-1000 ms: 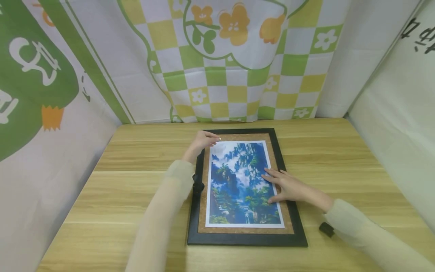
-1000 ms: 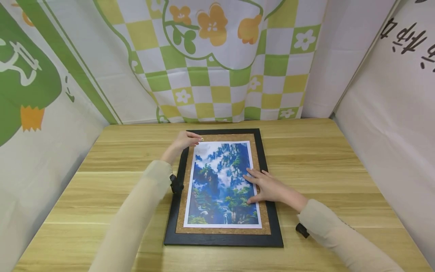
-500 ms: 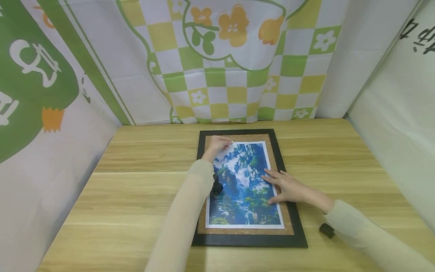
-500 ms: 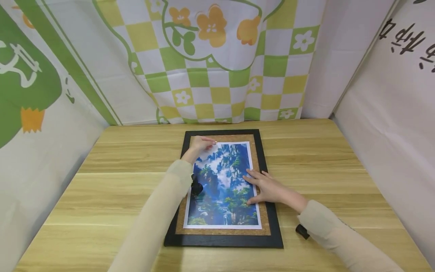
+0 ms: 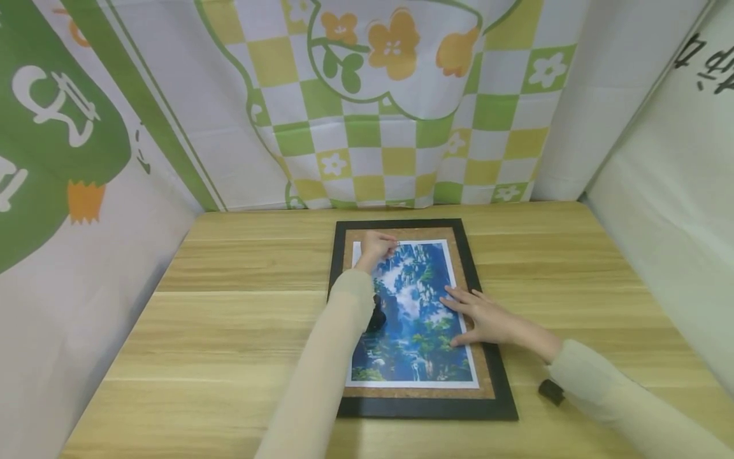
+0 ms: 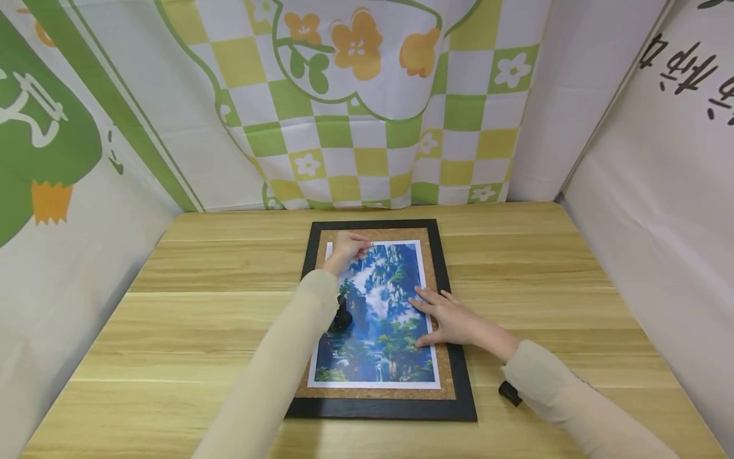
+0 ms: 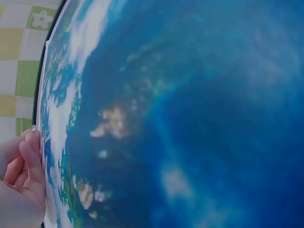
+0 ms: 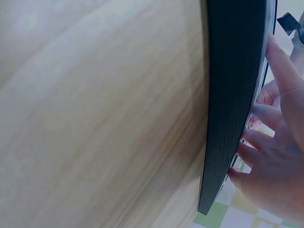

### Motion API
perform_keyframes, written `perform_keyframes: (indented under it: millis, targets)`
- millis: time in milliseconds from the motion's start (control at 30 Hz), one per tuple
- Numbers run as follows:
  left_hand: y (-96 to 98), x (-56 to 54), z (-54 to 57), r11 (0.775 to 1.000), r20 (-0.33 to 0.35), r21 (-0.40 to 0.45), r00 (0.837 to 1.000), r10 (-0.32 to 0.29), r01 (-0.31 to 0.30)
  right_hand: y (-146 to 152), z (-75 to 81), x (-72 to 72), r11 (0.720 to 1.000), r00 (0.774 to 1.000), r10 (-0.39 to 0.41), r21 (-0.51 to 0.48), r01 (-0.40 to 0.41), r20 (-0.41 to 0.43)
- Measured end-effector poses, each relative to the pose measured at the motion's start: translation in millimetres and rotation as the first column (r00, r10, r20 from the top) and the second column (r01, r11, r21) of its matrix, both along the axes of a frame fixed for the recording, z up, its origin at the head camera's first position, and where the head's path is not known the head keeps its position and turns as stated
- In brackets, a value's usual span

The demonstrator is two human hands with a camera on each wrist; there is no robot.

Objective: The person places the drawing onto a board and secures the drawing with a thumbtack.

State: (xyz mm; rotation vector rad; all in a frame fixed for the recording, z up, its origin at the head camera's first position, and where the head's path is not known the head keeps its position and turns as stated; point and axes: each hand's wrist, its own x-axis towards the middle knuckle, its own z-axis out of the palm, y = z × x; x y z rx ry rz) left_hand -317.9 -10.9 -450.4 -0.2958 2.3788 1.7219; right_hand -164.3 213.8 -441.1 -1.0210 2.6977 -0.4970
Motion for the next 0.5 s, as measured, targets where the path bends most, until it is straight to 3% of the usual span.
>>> perform_keyframes:
  millis: [33, 67, 267, 500]
  targets:
    - [-0.2, -6.0, -8.3, 1.0, -0.009, -0.005, 1.0, -0.009, 0.009, 0.1, -0.4, 0.1, 1.0, 1.0, 0.0, -0.002, 0.0, -0.001]
    - [0.3, -7.5, -8.9, 1.0, -0.008, -0.012, 1.0, -0.017, 0.017, 0.2, -0.7, 0.2, 1.0, 1.0, -0.001, -0.005, 0.001, -0.001]
    - [0.6, -7.9, -4.1, 0.996, 0.024, -0.036, 0.997, -0.078, 0.079, 0.0, -0.5, 1.1, 1.0, 1.0, -0.001, -0.01, 0.001, -0.006]
    - [-0.9, -8.3, -2.0, 0.993, 0.047, -0.046, 0.993, -0.109, 0.111, 0.1, -1.1, 1.4, 1.0, 1.0, 0.007, -0.012, -0.007, 0.0]
